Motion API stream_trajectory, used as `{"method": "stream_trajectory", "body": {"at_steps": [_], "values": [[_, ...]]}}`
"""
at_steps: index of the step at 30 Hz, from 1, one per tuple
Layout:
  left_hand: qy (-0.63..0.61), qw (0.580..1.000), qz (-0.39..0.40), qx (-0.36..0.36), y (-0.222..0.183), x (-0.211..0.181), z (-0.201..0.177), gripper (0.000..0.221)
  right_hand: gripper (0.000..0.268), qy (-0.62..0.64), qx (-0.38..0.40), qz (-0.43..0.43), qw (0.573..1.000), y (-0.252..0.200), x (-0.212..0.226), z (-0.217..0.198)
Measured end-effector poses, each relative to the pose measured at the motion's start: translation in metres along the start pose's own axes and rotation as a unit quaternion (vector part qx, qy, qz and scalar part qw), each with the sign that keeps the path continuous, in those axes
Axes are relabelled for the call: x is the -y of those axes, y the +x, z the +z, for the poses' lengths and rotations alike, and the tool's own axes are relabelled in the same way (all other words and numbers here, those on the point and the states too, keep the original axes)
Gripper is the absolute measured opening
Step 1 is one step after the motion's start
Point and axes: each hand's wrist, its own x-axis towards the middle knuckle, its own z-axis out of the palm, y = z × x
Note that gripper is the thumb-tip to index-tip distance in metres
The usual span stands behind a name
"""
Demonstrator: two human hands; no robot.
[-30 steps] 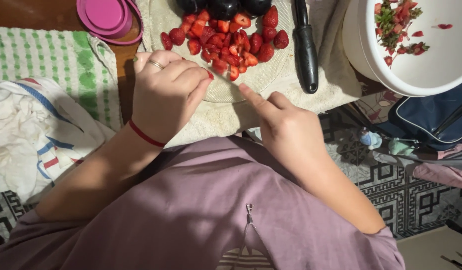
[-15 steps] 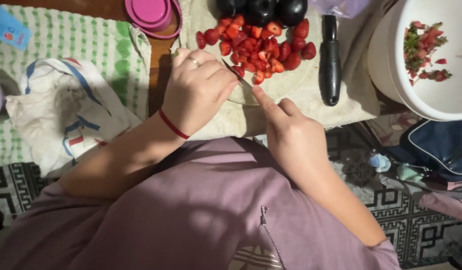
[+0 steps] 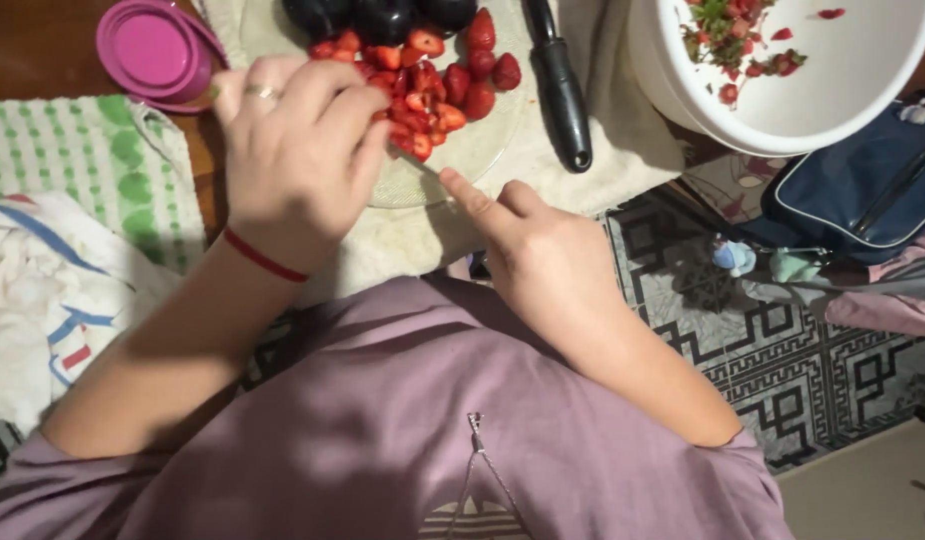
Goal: A person is meticulously cutting strawberries into small pieces on a plate using a small knife.
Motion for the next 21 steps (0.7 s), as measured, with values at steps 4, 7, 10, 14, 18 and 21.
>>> {"method": "stream_trajectory", "body": {"at_steps": [4,7,10,14,18,21], "values": [[0.024,0.998,0.027,0.060,0.035,-0.006,0.025,0.030,0.080,-0.010,0.018,0.011,1.000,0.000,0.003,0.001],[0.063,0.995,0.048,0.053,0.047,-0.006,0.057,0.033,0.071,0.015,0.028,-0.003,0.999,0.001,0.004,0.004],[0.069,0.995,0.055,0.056,0.049,-0.002,0.076,0.041,0.075,0.044,0.025,-0.012,0.999,0.002,0.001,0.011],[-0.013,0.996,0.043,0.081,0.053,-0.003,0.055,0.029,0.074,0.050,0.038,-0.005,0.998,0.007,-0.003,0.011],[-0.071,0.993,-0.001,0.092,0.047,0.001,0.000,0.035,0.085,0.019,0.030,0.012,0.999,0.013,-0.013,0.017],[-0.123,0.980,-0.075,0.141,0.023,0.005,-0.026,0.031,0.063,0.020,0.010,0.024,0.999,0.014,-0.017,0.019]]}}
